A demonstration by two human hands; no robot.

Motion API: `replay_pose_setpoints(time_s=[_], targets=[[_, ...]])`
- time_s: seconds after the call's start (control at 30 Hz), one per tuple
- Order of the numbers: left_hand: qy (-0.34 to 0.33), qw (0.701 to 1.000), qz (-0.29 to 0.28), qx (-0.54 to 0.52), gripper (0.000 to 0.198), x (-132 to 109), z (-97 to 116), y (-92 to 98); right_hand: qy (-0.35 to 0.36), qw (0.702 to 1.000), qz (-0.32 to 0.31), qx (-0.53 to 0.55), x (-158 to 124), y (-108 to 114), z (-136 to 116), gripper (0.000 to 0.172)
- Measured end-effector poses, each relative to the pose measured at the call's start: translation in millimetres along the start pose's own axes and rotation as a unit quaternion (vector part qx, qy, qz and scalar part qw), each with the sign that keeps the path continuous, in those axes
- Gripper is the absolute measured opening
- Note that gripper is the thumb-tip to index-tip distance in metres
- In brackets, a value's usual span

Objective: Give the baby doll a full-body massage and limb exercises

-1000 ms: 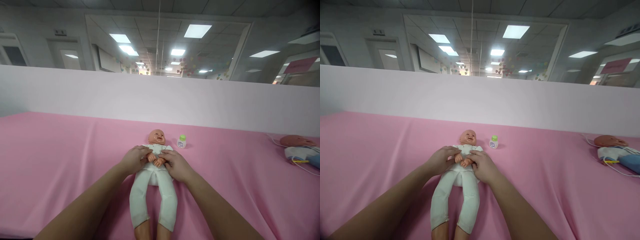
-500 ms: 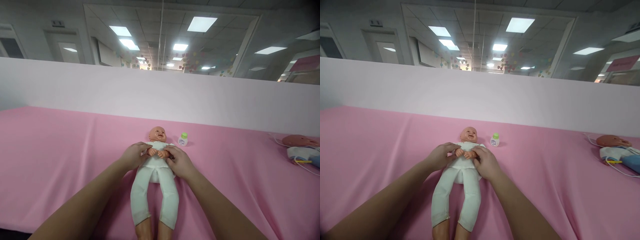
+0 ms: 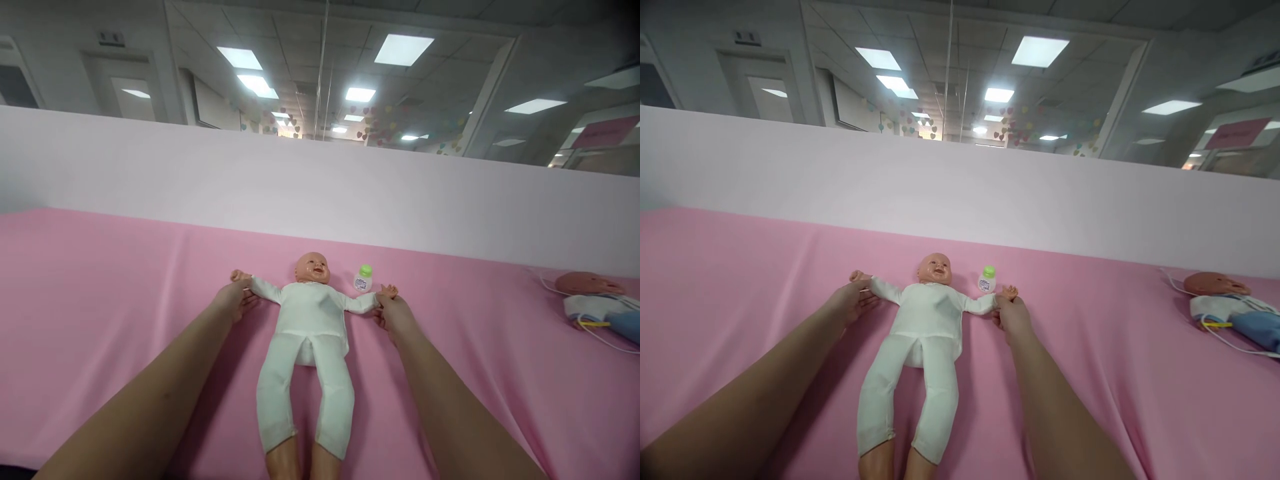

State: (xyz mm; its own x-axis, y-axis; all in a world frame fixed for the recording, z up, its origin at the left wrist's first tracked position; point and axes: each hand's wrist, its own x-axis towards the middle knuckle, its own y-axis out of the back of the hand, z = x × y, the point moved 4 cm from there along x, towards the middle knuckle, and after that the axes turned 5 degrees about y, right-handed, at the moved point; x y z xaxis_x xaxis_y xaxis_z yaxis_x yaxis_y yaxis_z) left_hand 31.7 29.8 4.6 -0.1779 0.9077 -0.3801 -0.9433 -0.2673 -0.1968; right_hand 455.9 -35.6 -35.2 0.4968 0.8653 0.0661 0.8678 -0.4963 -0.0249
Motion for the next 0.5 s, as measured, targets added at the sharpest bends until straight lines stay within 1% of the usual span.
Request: replay_pose_setpoints(time_s=[0.1, 0.2, 0.37, 0.5], targets=[[0.026, 0.999, -0.019, -0.022, 0.016, 4, 1, 4.4, -0.070, 0.997, 0.002, -0.012, 6, 8, 7, 0.020], [0.027, 0.999, -0.031, -0.033, 0.016, 6, -1, 4.6, -0.086, 0.996, -0.008, -0.016, 3, 6, 7, 0.023], [0.014, 0.999, -0.032, -0.019, 0.018, 8, -5, -0.2, -0.052, 0.998, -0.006, -0.039, -7, -2, 0, 0.030], [-0.014, 0.999, -0.033, -0.004, 0.030, 3, -5, -5.2, 0.006, 0.999, -0.015, -0.049, -12, -5, -9, 0.034]])
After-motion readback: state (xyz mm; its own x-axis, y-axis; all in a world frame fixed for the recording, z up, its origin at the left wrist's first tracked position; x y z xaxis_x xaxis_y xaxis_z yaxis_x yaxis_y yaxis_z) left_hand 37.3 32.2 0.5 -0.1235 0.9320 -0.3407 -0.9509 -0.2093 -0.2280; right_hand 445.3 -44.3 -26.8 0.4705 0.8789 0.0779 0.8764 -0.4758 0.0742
